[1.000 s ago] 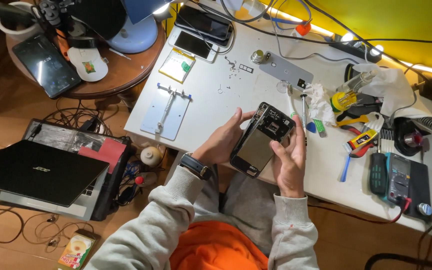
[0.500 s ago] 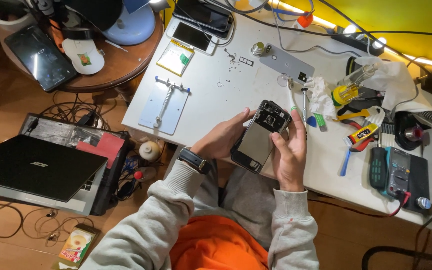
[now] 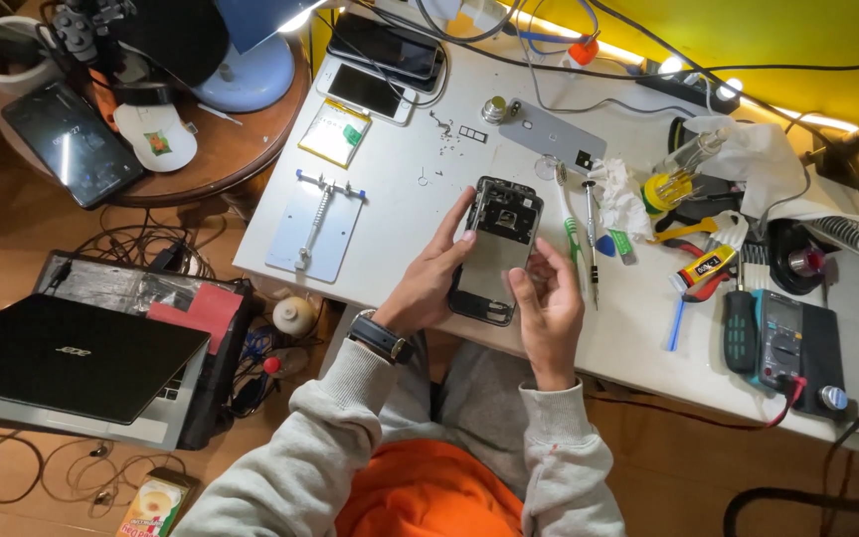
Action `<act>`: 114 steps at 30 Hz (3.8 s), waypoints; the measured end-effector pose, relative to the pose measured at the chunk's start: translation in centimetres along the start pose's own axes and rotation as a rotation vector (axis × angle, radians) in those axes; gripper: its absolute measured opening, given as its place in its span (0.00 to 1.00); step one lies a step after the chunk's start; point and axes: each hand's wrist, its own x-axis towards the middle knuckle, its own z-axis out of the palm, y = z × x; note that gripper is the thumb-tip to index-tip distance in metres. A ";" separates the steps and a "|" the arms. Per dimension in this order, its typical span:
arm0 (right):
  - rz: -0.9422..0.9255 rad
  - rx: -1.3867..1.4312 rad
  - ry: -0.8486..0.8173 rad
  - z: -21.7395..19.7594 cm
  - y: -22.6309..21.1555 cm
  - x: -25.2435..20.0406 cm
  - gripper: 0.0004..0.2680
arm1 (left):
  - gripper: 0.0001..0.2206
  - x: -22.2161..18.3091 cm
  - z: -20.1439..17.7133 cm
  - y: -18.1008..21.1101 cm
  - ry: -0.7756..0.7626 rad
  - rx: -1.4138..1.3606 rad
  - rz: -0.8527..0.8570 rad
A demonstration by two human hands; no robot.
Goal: The person is reassembling a smartphone by carefully placing the internal components, such as the motherboard and battery, back into the phone's frame and housing.
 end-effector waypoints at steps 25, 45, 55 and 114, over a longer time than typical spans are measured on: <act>-0.193 -0.450 -0.059 3.2 -2.2 -0.4 0.32 | 0.25 2.5 -3.3 -7.2 0.015 -0.427 -0.153; -0.221 -0.523 -0.155 1.7 -2.3 -0.6 0.31 | 0.30 0.5 -0.6 -1.5 0.041 -0.476 -0.162; -0.127 -0.515 -0.026 1.2 -3.2 -0.7 0.29 | 0.29 2.1 -2.9 -7.2 0.055 -0.529 -0.122; -0.155 -0.789 -0.281 -6.6 6.7 23.5 0.03 | 0.19 1.1 0.8 1.3 0.324 -0.639 -0.397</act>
